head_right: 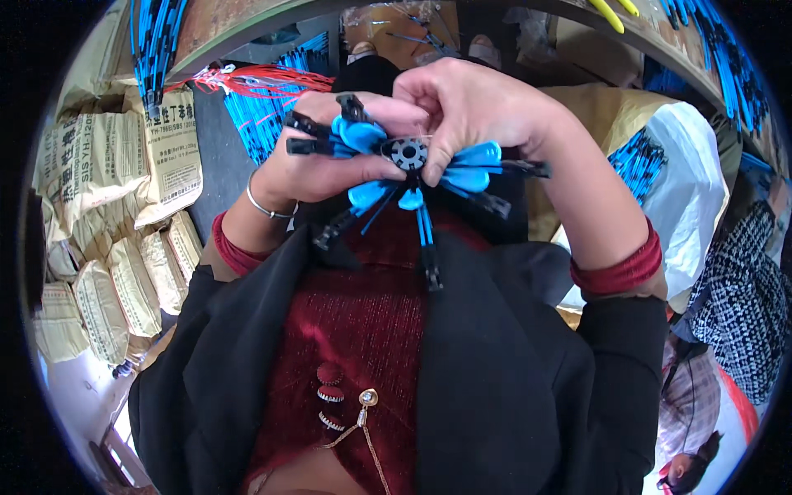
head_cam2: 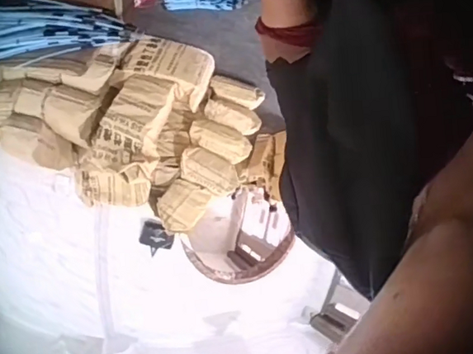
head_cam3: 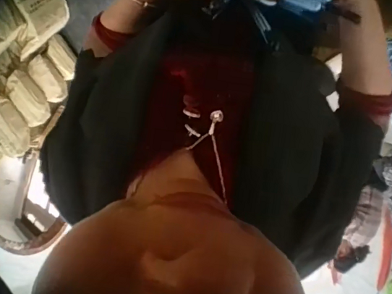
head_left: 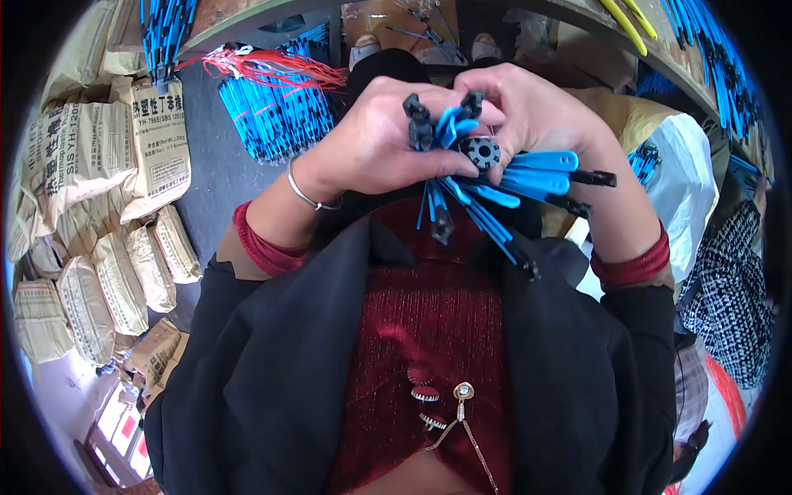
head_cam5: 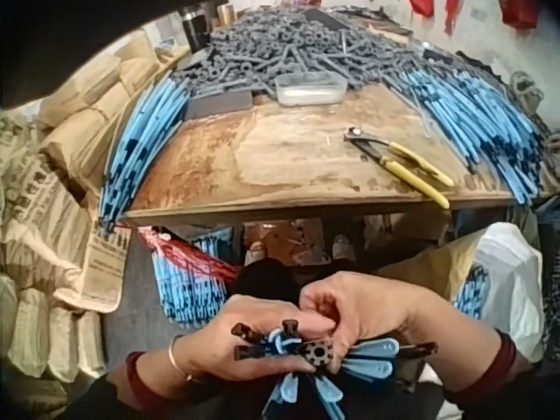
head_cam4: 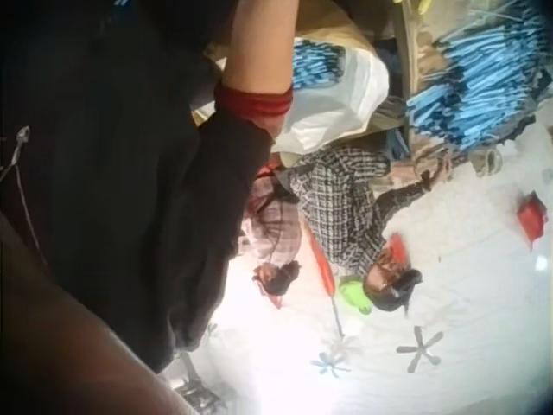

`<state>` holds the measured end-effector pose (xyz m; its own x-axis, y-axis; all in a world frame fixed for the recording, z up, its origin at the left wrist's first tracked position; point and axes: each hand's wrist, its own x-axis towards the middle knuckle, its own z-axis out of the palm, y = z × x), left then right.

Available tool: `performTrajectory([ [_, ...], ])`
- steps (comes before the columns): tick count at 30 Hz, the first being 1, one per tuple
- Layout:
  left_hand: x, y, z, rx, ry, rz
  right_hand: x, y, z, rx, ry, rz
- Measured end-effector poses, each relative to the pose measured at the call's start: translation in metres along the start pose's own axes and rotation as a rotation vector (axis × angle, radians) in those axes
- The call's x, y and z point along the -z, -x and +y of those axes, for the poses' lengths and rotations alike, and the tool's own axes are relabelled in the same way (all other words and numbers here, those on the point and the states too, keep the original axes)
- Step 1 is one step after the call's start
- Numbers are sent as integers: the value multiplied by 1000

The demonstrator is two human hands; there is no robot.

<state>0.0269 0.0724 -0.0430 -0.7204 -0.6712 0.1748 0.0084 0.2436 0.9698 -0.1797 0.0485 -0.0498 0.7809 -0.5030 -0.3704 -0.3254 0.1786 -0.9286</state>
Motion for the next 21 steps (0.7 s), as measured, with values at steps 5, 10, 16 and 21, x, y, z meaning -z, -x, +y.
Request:
performTrajectory([
  [5,16,-12,-2,72,-23,-62,3,-7,0,56,103,33],
  [10,39,-24,-1,-222,-315,-123,-13,-6,-4,356,311,122],
  [16,29,-26,9,-266,-631,95,-16,1,8,263,291,238],
  [21,13,17,4,155,109,388,-32,8,6,255,15,423],
])
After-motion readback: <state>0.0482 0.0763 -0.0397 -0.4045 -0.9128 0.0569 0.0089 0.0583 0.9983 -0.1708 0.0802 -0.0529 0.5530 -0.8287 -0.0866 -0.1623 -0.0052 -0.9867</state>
